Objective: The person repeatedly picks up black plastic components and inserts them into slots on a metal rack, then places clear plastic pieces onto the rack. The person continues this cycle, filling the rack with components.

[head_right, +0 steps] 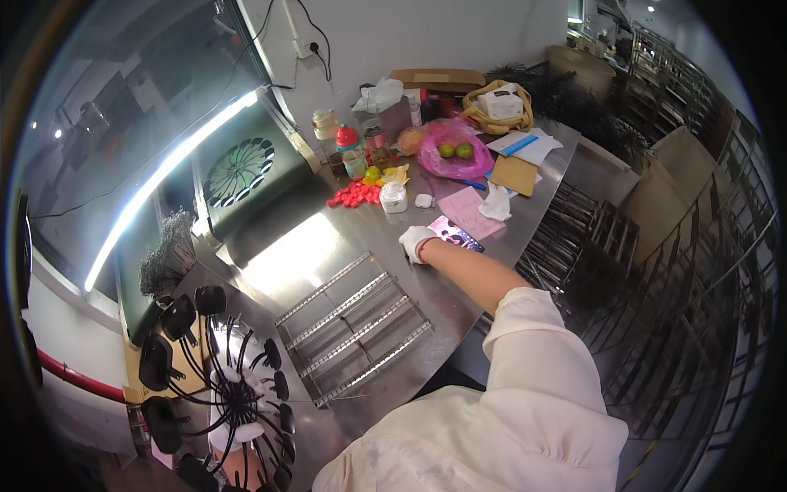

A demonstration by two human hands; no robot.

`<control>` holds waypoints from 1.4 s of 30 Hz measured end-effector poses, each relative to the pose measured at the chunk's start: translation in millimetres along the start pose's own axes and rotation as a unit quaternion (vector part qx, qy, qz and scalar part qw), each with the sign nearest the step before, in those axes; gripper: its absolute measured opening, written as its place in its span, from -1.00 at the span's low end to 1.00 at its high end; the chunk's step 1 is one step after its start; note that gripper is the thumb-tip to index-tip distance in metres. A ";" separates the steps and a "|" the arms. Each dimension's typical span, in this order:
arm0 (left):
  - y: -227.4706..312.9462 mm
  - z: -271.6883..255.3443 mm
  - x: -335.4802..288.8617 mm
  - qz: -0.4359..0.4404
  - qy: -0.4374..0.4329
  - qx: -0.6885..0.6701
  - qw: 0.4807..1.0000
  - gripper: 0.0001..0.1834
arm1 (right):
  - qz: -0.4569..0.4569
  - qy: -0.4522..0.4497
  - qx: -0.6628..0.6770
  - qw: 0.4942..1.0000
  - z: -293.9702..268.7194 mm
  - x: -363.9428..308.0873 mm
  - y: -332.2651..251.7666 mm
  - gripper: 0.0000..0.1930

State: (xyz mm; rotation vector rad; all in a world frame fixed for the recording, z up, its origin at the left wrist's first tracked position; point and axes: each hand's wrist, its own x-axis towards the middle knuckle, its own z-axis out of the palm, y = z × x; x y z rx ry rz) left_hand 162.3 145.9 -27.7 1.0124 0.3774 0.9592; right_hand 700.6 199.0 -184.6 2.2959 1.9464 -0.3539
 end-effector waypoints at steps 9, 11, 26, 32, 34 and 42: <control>4.3 9.0 3.1 -0.076 -0.096 -0.001 0.993 -0.12 | 0.018 0.011 -0.053 0.998 -72.9 -33.1 -52.5 -0.25; 5.2 12.4 2.3 -0.078 -0.136 -0.004 0.988 -0.11 | -0.109 0.231 0.038 0.966 -120.1 -56.8 -97.2 -0.36; 77.3 22.0 -3.5 0.096 -0.205 0.731 0.644 0.03 | -0.592 -0.358 0.192 0.696 -161.2 -94.3 -218.2 -0.78; 59.5 21.7 -17.6 -0.217 -0.142 -0.046 0.965 -0.45 | -0.540 0.408 0.110 0.728 -200.4 -132.6 -238.7 -0.73; 52.9 29.6 -15.5 -0.310 -0.141 -0.129 0.931 -0.40 | -0.601 0.431 0.018 0.673 -226.4 -154.6 -255.4 -0.62; 82.5 27.7 3.8 0.121 -0.172 0.758 0.618 0.11 | -0.393 -0.309 0.294 0.814 -213.8 -153.3 -244.8 -0.78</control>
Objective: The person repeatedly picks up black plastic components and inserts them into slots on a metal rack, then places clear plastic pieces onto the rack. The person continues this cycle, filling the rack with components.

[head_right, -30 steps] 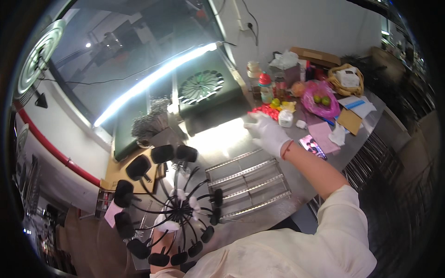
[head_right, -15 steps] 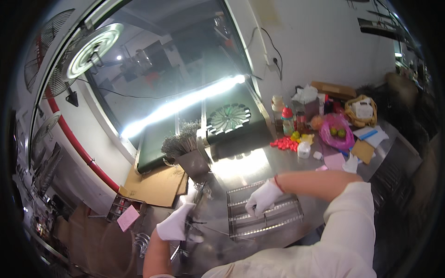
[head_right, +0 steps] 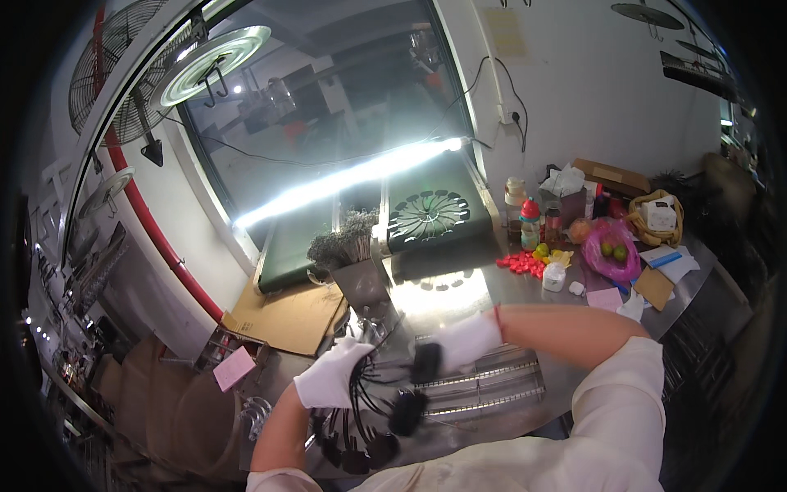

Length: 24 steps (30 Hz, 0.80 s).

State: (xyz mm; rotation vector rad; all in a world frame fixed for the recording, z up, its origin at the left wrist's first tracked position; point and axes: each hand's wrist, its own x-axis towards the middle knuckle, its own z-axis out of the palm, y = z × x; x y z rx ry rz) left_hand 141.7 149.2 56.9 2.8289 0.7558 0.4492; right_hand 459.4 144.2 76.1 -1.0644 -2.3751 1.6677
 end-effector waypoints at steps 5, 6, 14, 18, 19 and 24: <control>-22.3 23.5 -21.3 -0.108 -0.042 -0.507 0.854 -0.12 | -0.131 0.148 -0.414 0.889 6.4 0.4 8.6 -0.74; -23.8 30.6 -22.5 -0.180 -0.071 -0.677 0.710 -0.13 | -0.124 0.325 -0.422 0.837 10.9 -3.6 -2.5 -0.72; -8.1 35.9 5.1 -0.085 -0.074 -0.393 0.913 0.08 | -0.157 0.322 -0.468 0.808 20.0 10.2 -64.8 -0.85; -21.2 13.6 -3.6 -0.087 0.041 0.020 0.995 0.13 | -0.097 -0.111 -0.252 0.956 7.6 12.2 -8.2 -0.85; -27.3 11.3 -6.3 -0.058 0.058 -0.013 0.997 0.14 | -0.048 -0.233 -0.157 0.958 7.0 12.1 0.1 -0.85; -40.8 27.2 -15.3 -0.203 -0.088 -0.523 0.823 -0.39 | -0.305 0.294 -0.538 0.729 5.5 0.0 -33.2 -0.76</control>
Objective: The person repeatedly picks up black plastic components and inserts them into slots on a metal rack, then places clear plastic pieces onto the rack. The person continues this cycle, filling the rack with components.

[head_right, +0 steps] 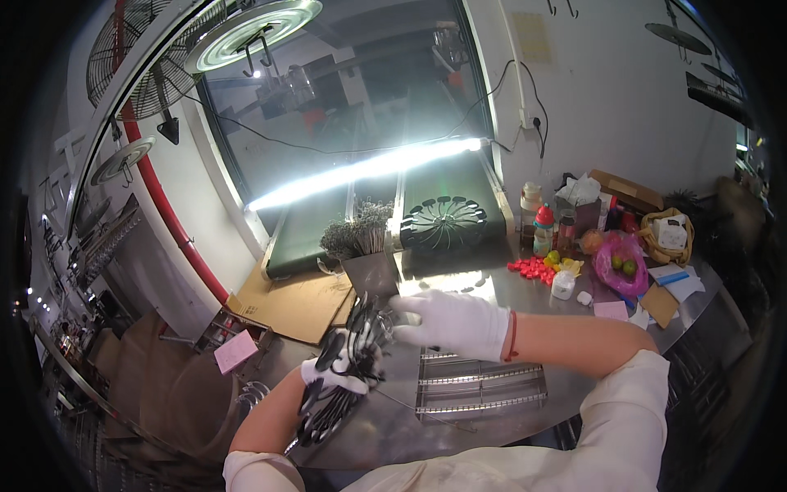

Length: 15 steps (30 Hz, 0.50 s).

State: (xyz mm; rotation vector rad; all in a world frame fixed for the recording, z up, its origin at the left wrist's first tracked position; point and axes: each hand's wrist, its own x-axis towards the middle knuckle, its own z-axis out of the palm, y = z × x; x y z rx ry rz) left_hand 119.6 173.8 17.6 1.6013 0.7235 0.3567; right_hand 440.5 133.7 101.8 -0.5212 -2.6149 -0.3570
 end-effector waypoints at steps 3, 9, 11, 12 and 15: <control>-6.5 16.9 10.0 0.005 -0.150 -0.067 0.986 -0.42 | -0.075 0.057 -0.014 0.995 -14.0 36.0 -22.9 -0.60; 22.1 31.1 24.2 0.081 0.189 0.249 0.946 -0.10 | 0.081 0.036 -0.105 0.991 20.9 21.3 -9.0 -0.82; 29.0 34.2 23.1 0.144 0.322 0.542 0.763 0.11 | 0.129 -0.302 0.362 0.873 38.0 1.4 8.6 -0.87; 28.4 39.7 21.6 0.099 0.256 0.582 0.765 0.11 | 0.109 -0.420 0.575 0.693 47.4 -7.0 13.1 -0.89; 25.5 33.1 16.5 0.147 0.130 0.463 0.865 0.06 | 0.093 -0.510 0.618 0.592 58.0 -29.5 17.2 -0.88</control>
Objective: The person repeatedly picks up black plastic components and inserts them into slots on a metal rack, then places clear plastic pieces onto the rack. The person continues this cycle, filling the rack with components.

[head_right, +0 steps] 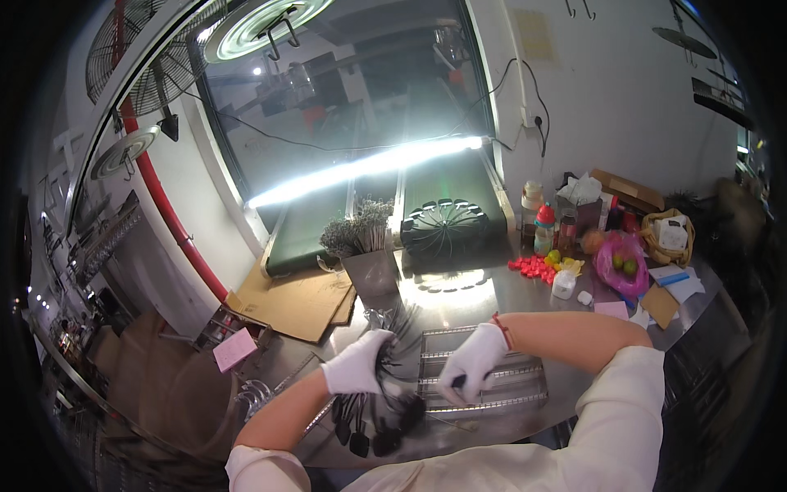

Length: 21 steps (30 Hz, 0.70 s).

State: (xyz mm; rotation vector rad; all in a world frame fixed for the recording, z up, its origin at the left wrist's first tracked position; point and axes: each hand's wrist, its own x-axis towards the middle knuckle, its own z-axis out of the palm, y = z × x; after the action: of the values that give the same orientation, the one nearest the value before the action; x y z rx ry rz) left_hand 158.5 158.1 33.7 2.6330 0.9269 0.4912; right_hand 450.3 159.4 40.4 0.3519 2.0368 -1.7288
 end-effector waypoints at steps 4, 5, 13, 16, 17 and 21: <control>-28.3 -14.2 -7.3 -0.216 -0.012 -0.301 0.929 -0.13 | -0.103 0.235 -0.320 0.912 15.3 -6.0 -20.2 -0.80; -32.4 -12.5 -9.4 -0.297 -0.060 -0.382 0.873 -0.29 | -0.098 0.331 -0.479 0.807 14.7 -8.1 -33.5 -0.80; -9.7 7.2 13.1 -0.264 -0.191 -0.451 0.831 -0.59 | -0.077 0.494 -0.658 0.564 2.3 27.9 -117.6 -0.79; -1.7 0.8 21.7 -0.255 0.062 -0.377 0.888 -0.23 | -0.017 0.572 -0.659 0.489 -8.0 26.3 -81.5 -0.85; -1.0 -0.8 21.3 -0.193 0.154 -0.212 0.945 -0.19 | -0.030 0.491 -0.492 0.719 -11.5 24.9 -63.1 -0.86; -4.2 1.1 2.1 -0.091 0.242 -0.268 0.928 -0.03 | -0.099 0.051 0.098 0.989 -9.7 35.0 15.6 -0.88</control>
State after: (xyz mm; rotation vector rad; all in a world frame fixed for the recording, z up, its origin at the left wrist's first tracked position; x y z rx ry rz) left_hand 158.2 162.4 31.5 1.9390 0.9823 1.1894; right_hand 425.5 168.5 11.0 0.3136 2.0360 -2.0801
